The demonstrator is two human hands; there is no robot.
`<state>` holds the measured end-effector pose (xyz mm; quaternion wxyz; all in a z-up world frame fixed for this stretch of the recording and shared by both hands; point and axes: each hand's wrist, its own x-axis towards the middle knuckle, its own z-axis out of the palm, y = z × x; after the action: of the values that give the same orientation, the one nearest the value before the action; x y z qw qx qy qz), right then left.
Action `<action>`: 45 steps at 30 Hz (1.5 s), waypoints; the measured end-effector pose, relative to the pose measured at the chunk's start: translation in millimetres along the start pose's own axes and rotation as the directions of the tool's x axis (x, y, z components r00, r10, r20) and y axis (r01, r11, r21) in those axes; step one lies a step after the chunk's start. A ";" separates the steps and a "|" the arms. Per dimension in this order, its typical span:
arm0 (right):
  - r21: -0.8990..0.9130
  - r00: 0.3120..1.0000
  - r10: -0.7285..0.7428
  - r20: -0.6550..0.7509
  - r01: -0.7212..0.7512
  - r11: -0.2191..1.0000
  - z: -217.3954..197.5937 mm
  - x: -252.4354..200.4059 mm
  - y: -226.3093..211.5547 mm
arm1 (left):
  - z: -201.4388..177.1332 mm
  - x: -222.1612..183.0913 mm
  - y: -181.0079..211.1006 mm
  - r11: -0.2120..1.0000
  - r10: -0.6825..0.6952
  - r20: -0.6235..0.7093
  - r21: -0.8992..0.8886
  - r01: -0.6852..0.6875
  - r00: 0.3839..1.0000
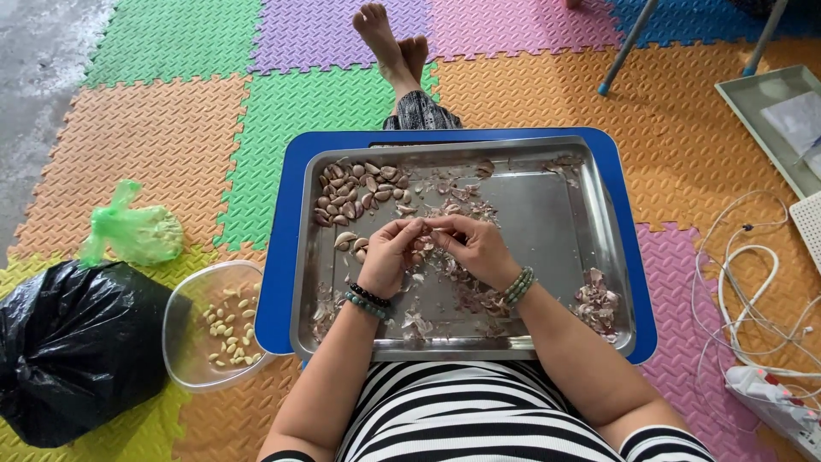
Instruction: A person sitting on the floor is peeling the outer skin off seeds or garlic cloves from a metal tray and placing the peeled items into a plastic bowl.
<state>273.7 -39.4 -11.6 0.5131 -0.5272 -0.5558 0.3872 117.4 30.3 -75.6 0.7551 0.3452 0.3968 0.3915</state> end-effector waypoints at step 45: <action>0.401 0.943 0.333 -0.028 -0.295 0.867 1.5 3.7 7.0 | 14.1 -15.2 9.7 0.967 0.184 0.105 0.158 -0.199 0.977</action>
<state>273.8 -34.7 -18.1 0.5643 -0.5154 -0.3487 0.5426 120.8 18.6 -56.2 0.6990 0.4614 0.3587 0.4120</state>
